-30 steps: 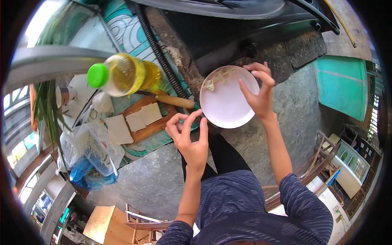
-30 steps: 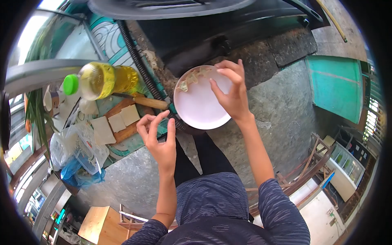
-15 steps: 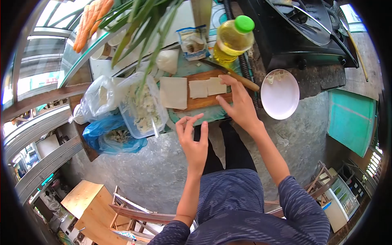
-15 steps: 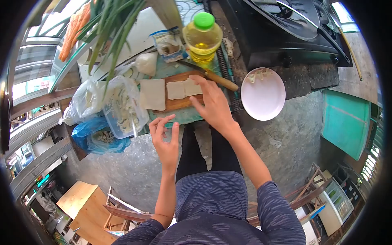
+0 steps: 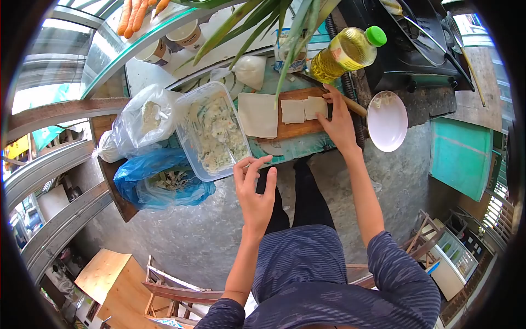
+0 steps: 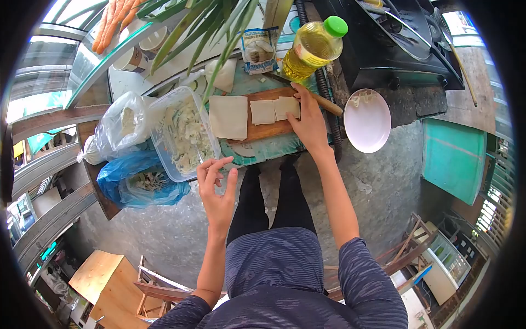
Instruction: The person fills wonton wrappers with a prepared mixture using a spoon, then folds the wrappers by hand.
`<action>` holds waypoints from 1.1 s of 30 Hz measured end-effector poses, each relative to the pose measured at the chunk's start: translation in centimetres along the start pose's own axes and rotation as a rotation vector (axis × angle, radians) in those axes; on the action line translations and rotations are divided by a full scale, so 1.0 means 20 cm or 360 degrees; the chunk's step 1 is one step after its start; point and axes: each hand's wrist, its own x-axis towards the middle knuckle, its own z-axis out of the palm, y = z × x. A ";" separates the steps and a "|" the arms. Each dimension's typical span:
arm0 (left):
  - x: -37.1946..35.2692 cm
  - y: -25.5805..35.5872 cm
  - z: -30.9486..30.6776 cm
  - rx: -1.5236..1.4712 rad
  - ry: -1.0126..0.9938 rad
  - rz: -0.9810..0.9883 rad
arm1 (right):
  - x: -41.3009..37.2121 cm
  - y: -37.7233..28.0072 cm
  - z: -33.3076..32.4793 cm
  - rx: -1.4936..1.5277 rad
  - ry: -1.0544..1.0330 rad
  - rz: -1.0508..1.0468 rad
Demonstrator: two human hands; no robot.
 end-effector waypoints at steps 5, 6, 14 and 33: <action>0.01 0.00 -0.06 -0.0050 -0.0103 0.0011 | 0.00 0.02 0.03 -0.0053 0.0155 -0.0005; 0.01 0.00 -0.07 -0.0054 -0.0119 0.0030 | 0.00 0.03 0.03 0.0032 0.0180 0.0065; 0.06 -0.02 -0.15 -0.0350 -0.0276 -0.0060 | -0.06 -0.10 0.01 0.0766 0.0280 0.0131; 0.19 -0.02 -0.32 -0.1520 -0.0794 -0.0871 | -0.23 -0.80 -0.12 0.0189 -0.0485 -0.0587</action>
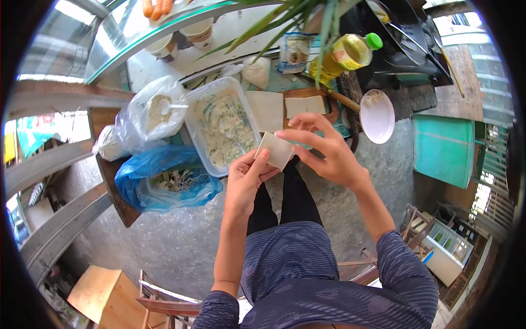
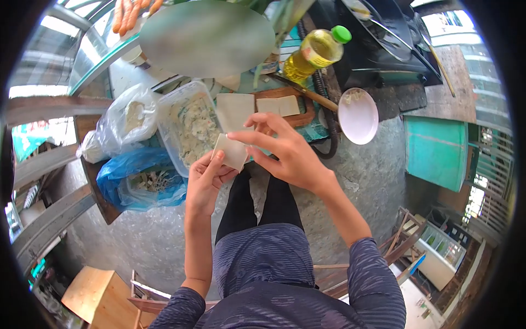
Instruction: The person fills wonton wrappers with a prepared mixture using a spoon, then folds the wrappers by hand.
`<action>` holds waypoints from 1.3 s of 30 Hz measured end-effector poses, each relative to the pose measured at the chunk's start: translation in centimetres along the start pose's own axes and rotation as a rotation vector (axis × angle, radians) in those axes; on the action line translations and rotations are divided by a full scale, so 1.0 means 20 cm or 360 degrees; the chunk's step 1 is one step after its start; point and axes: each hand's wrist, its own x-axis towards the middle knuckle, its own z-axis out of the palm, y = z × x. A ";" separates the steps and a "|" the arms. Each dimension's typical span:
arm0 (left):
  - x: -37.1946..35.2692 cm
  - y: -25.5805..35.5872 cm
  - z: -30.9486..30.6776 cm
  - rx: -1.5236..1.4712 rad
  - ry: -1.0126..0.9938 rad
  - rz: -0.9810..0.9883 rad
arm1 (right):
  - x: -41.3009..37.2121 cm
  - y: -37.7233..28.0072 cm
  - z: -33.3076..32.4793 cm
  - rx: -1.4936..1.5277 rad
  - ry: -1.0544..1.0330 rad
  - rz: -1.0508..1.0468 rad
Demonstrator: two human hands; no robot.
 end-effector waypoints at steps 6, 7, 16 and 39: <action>-0.06 -0.01 -0.09 -0.0389 0.0016 -0.0023 | 0.05 -0.03 0.02 -0.0740 -0.0226 -0.0522; -0.06 -0.02 -0.11 -0.0409 0.0002 -0.0023 | 0.06 -0.02 0.03 -0.0810 -0.0209 -0.0600; -0.14 -0.01 -0.21 -0.0423 -0.0008 -0.0066 | 0.14 0.03 0.07 -0.1008 -0.0135 -0.1153; -0.26 -0.12 -0.47 -0.0388 0.0971 0.0578 | 0.18 0.00 0.42 -0.0001 -0.0685 0.0620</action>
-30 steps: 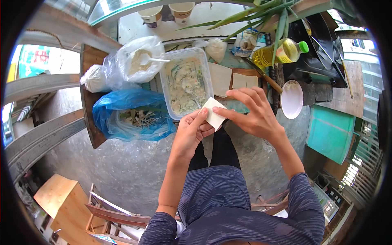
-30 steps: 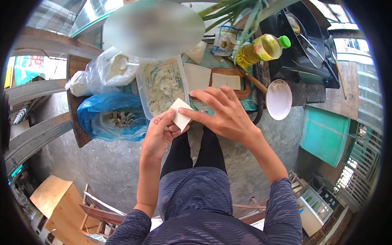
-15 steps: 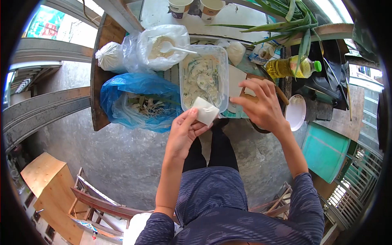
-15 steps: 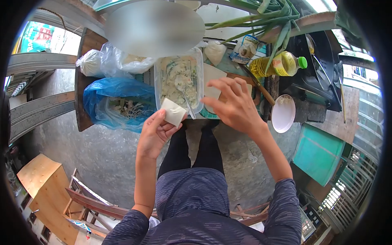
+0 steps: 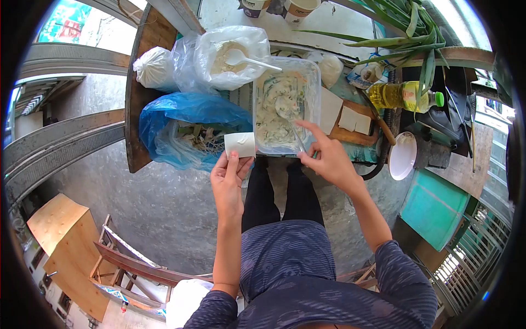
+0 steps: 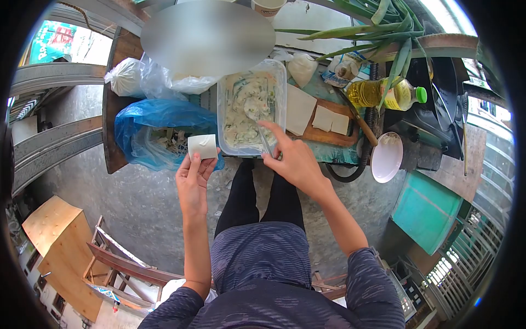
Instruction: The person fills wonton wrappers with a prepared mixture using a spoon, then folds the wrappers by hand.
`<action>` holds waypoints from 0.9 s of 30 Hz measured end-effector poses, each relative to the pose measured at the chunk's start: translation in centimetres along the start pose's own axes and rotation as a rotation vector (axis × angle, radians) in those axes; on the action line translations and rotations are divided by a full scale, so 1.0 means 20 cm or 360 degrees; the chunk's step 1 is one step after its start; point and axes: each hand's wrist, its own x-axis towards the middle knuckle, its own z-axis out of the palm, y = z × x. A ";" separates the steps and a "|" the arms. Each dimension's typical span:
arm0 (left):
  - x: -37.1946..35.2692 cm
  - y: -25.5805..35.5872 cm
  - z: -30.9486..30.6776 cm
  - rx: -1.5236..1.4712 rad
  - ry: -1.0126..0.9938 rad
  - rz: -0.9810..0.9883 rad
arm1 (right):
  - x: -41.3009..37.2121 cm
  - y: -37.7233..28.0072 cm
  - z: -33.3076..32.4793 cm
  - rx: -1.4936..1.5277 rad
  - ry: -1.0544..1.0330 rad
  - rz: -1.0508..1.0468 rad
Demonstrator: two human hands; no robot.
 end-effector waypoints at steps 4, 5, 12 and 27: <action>0.02 0.00 0.00 -0.0033 0.0024 0.0024 | 0.08 0.04 0.05 0.0368 0.0575 -0.0239; 0.02 0.00 0.00 -0.0062 0.0019 0.0012 | 0.12 0.04 0.06 0.0394 0.0757 -0.0279; 0.02 0.01 0.03 -0.0157 0.0004 0.0003 | 0.34 0.09 0.06 0.0469 0.0962 -0.0159; 0.03 -0.07 0.02 -0.0152 0.0055 -0.0080 | 0.14 0.11 0.11 0.0010 0.0590 -0.0588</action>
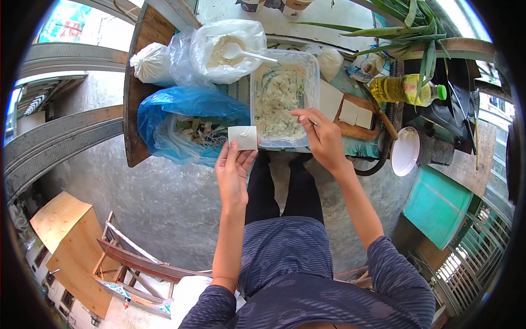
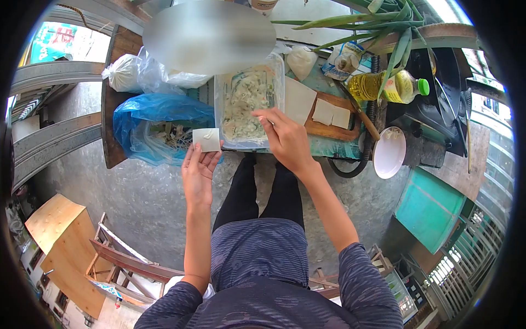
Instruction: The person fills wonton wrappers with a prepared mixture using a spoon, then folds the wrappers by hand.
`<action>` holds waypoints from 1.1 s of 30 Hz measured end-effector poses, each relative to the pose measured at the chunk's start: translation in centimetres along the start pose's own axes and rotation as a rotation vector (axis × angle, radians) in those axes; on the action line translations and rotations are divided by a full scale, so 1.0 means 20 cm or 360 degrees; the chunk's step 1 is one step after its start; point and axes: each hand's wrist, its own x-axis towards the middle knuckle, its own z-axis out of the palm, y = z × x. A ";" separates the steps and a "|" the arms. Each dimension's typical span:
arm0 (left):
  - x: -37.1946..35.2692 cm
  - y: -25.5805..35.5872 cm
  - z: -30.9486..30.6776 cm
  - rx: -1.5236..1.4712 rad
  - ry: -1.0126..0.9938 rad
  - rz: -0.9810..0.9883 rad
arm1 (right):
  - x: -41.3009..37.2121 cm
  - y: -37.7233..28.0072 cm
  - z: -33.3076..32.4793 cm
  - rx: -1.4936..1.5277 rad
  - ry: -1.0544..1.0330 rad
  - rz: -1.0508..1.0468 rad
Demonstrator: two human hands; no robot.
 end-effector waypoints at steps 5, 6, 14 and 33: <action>0.00 -0.01 -0.01 -0.0015 -0.0023 -0.0023 | -0.02 0.00 0.04 0.0358 -0.0040 0.0196; 0.00 -0.02 -0.02 -0.0023 -0.0013 -0.0023 | -0.01 -0.03 0.03 0.0413 -0.0077 0.0299; -0.03 0.02 0.00 -0.0159 0.0009 -0.0013 | -0.03 0.04 -0.09 0.1160 0.0079 0.0743; -0.01 0.12 0.29 -0.0175 -0.0489 -0.0396 | -0.21 0.02 -0.31 0.1778 0.0159 0.0366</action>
